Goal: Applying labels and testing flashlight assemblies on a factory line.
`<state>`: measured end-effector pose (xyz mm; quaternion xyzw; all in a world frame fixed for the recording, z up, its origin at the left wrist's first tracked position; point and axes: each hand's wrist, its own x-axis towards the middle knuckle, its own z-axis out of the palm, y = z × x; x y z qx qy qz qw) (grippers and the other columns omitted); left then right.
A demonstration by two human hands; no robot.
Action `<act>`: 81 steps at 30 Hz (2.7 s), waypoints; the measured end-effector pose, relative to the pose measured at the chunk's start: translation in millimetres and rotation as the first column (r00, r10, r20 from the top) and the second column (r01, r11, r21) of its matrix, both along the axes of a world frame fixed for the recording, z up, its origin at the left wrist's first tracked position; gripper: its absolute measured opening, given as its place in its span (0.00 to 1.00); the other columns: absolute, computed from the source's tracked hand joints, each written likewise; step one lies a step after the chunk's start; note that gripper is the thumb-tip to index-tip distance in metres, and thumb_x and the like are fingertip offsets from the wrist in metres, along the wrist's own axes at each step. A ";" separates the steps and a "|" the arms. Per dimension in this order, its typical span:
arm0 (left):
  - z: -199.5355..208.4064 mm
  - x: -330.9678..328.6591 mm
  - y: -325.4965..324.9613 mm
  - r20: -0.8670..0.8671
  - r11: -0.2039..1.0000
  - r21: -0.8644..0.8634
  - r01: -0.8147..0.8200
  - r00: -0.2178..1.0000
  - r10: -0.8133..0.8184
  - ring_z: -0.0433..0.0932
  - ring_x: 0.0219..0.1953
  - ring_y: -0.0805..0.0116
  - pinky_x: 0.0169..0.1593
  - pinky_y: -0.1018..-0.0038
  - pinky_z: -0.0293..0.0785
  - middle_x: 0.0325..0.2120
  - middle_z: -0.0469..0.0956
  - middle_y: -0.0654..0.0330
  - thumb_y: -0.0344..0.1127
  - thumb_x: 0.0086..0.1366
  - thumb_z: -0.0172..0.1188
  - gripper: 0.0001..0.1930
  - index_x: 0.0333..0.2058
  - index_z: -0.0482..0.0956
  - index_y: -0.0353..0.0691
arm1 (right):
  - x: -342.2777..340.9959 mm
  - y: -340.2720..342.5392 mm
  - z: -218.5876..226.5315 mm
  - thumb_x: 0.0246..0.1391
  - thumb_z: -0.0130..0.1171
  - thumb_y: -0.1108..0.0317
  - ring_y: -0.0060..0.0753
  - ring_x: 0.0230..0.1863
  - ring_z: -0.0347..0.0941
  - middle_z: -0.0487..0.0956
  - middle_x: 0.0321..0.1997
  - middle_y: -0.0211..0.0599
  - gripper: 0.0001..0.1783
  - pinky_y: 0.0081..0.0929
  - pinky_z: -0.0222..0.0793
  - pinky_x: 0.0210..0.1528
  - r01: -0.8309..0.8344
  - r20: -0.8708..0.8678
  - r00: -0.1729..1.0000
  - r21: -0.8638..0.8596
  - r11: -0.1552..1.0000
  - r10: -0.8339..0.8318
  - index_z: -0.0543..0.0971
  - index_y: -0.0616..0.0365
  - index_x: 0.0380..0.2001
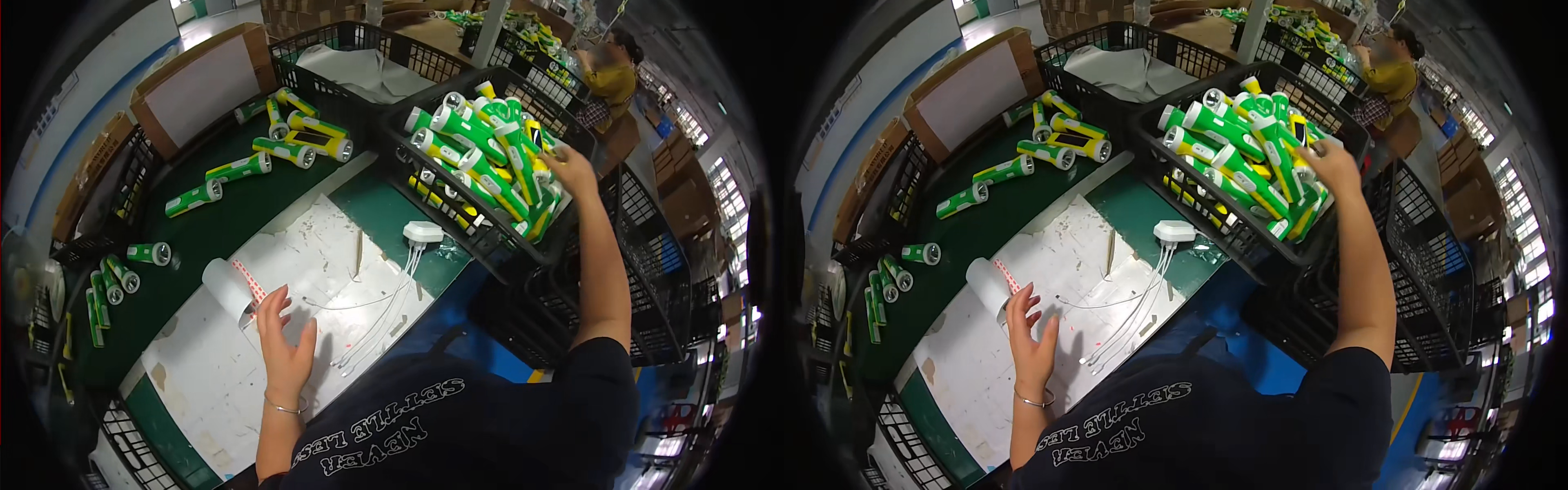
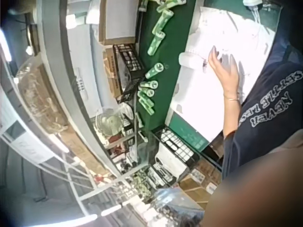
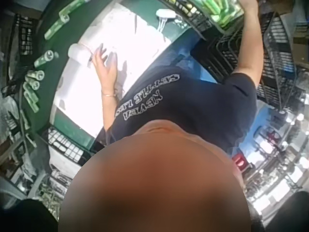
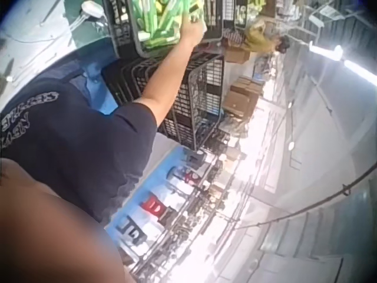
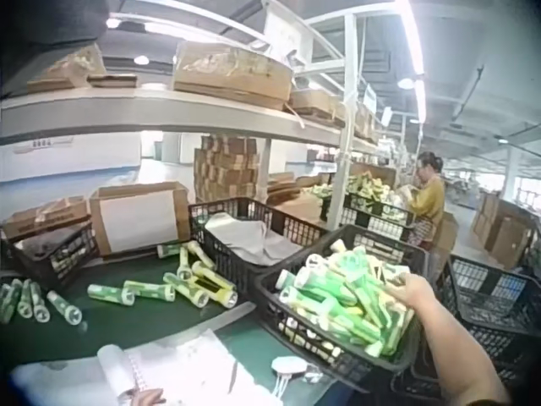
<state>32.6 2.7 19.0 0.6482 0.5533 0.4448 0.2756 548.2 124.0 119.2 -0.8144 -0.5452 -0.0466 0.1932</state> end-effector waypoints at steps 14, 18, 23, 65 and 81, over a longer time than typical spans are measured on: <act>33.7 148.8 166.4 0.798 0.580 -0.481 0.657 0.602 -0.020 0.55 0.60 0.42 0.46 0.47 0.71 0.64 0.36 0.47 0.48 0.54 0.64 0.50 0.64 0.37 0.41 | 175.5 27.2 -88.2 0.39 0.64 0.52 0.38 0.35 0.74 0.78 0.37 0.42 0.29 0.31 0.68 0.41 0.492 -0.906 0.412 0.127 0.861 -0.101 0.78 0.68 0.37; 19.5 187.9 210.7 0.876 0.383 -0.451 0.806 0.482 0.017 0.40 0.64 0.35 0.45 0.40 0.69 0.63 0.24 0.43 0.56 0.53 0.62 0.50 0.64 0.36 0.53 | 215.4 49.7 -105.3 0.36 0.62 0.62 0.36 0.26 0.73 0.78 0.26 0.41 0.15 0.31 0.68 0.33 0.497 -0.788 0.565 0.088 0.863 -0.245 0.79 0.64 0.26; 30.2 223.9 205.2 0.806 0.502 -0.495 0.709 0.590 -0.037 0.73 0.46 0.48 0.43 0.48 0.74 0.48 0.65 0.54 0.32 0.59 0.55 0.25 0.52 0.54 0.49 | 215.0 49.7 -83.8 0.30 0.58 0.70 0.32 0.23 0.71 0.76 0.19 0.36 0.10 0.29 0.62 0.26 0.537 -0.657 0.696 0.209 0.817 -0.290 0.77 0.67 0.18; 4.6 -9.9 50.0 0.592 0.888 -0.401 0.227 0.803 0.062 0.72 0.47 0.69 0.47 0.73 0.70 0.49 0.68 0.62 0.36 0.60 0.57 0.22 0.53 0.64 0.42 | -307.4 176.5 -20.3 0.35 0.60 0.50 0.48 0.40 0.75 0.78 0.36 0.47 0.30 0.39 0.71 0.40 -0.673 0.233 0.688 -0.149 0.724 0.687 0.73 0.56 0.41; -11.3 -8.9 20.0 0.906 0.876 -0.345 0.337 0.363 0.217 0.75 0.31 0.71 0.34 0.74 0.76 0.36 0.74 0.57 0.44 0.66 0.48 0.17 0.48 0.65 0.40 | -339.3 23.1 -69.7 0.58 0.43 0.60 0.18 0.23 0.62 0.70 0.23 0.29 0.17 0.20 0.60 0.26 -0.891 -0.619 0.089 0.302 0.340 0.781 0.73 0.61 0.23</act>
